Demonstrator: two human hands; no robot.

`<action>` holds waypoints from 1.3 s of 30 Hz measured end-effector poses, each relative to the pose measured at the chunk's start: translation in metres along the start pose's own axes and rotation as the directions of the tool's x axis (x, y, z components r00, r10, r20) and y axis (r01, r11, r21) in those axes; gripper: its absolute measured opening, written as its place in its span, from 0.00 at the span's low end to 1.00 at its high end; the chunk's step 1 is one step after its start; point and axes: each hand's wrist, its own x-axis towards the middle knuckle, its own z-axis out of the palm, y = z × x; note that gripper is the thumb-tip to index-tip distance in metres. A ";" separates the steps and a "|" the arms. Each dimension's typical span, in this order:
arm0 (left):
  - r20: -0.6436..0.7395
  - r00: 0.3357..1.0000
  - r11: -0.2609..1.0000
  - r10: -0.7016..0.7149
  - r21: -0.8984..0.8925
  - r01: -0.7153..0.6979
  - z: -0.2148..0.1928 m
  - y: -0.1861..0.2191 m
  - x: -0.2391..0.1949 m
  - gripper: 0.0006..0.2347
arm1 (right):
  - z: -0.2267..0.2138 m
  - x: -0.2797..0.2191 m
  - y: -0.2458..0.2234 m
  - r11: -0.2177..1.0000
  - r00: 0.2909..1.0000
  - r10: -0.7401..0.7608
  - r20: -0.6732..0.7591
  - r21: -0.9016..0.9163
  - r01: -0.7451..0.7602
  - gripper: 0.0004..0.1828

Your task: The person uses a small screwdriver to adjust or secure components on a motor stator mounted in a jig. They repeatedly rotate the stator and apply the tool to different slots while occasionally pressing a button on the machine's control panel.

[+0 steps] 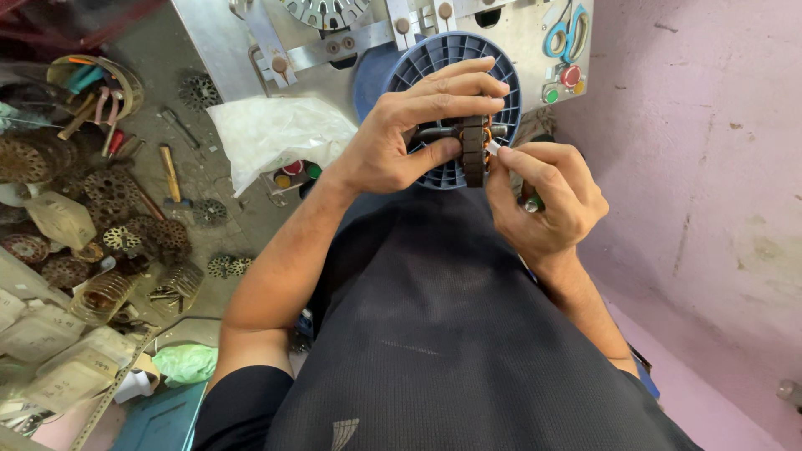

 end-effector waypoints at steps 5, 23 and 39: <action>0.007 1.000 1.000 0.029 -0.009 -0.029 -0.003 -0.004 0.003 0.22 | -0.004 0.004 0.000 0.997 0.997 -0.049 0.061 -0.052 0.052 0.16; -0.038 0.997 0.998 0.068 -0.014 -0.068 -0.002 -0.016 0.002 0.19 | -0.001 0.001 -0.001 0.999 0.997 0.043 0.059 -0.004 -0.043 0.14; -0.037 0.994 0.994 0.100 -0.039 -0.102 -0.005 -0.015 0.001 0.14 | -0.011 0.025 -0.001 0.985 0.965 -0.074 0.252 -0.133 0.110 0.14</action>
